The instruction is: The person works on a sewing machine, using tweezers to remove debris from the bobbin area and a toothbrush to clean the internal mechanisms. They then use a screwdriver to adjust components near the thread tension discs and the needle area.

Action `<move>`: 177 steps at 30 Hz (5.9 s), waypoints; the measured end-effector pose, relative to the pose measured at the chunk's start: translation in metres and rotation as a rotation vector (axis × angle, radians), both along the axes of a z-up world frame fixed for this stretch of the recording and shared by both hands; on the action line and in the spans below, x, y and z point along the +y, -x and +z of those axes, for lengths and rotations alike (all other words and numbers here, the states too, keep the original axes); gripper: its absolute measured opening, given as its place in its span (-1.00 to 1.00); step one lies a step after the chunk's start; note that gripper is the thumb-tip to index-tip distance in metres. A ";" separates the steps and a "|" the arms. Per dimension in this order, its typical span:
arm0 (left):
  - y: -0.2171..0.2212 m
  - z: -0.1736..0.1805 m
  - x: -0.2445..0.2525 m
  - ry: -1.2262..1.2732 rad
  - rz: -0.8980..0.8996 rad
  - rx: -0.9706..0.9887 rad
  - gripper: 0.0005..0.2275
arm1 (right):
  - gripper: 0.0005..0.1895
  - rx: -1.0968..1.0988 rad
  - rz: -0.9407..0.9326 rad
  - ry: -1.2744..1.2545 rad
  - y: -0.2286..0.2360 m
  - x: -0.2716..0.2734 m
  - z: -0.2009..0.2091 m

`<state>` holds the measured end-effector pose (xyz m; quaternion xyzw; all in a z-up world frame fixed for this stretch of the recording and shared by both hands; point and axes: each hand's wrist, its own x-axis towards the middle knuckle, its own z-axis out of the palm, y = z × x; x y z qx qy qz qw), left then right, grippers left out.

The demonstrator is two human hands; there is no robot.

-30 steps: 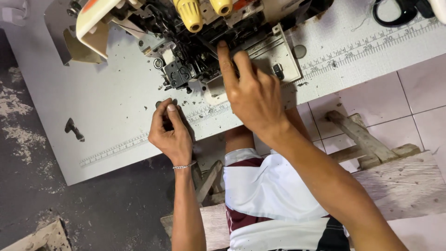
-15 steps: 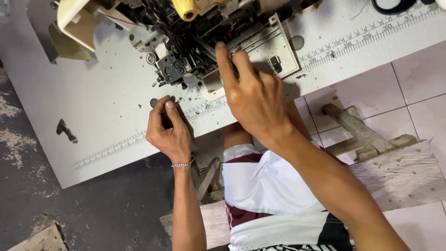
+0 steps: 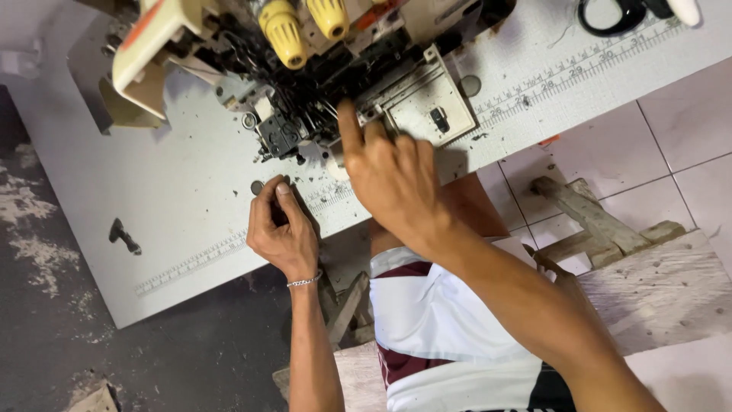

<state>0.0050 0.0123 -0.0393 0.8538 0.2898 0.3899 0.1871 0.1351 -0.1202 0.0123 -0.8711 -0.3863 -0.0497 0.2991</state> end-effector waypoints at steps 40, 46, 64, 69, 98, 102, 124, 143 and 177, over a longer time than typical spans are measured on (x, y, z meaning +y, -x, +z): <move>0.002 0.001 -0.005 -0.139 0.035 0.042 -0.87 | -0.50 -0.382 -0.155 -0.034 0.000 0.027 -0.065; 0.005 -0.002 0.000 -0.049 0.037 0.040 -0.92 | -0.56 -0.206 -0.106 -0.055 0.012 -0.001 -0.002; 0.006 -0.008 0.001 -0.066 0.052 0.061 -0.92 | -0.65 -0.087 0.014 -0.128 0.008 -0.037 -0.004; 0.005 -0.008 0.000 -0.063 0.046 0.070 -0.91 | -0.62 -0.230 -0.068 -0.138 -0.002 -0.018 -0.015; -0.001 -0.005 -0.007 -0.173 0.072 0.096 -0.80 | -0.47 -0.244 -0.083 0.084 0.009 0.001 -0.026; -0.001 -0.005 -0.007 -0.167 0.081 0.099 -0.79 | -0.48 -0.308 -0.093 0.056 0.002 0.013 -0.036; 0.001 -0.004 -0.005 -0.066 0.066 0.064 -0.91 | -0.55 -0.162 -0.022 -0.050 0.012 -0.014 -0.005; 0.002 -0.005 -0.003 -0.076 0.076 0.063 -0.92 | -0.57 -0.221 -0.100 -0.094 0.012 0.006 -0.011; -0.003 -0.001 -0.011 -0.075 0.095 0.080 -0.91 | -0.62 -0.048 -0.089 -0.085 0.017 -0.025 -0.013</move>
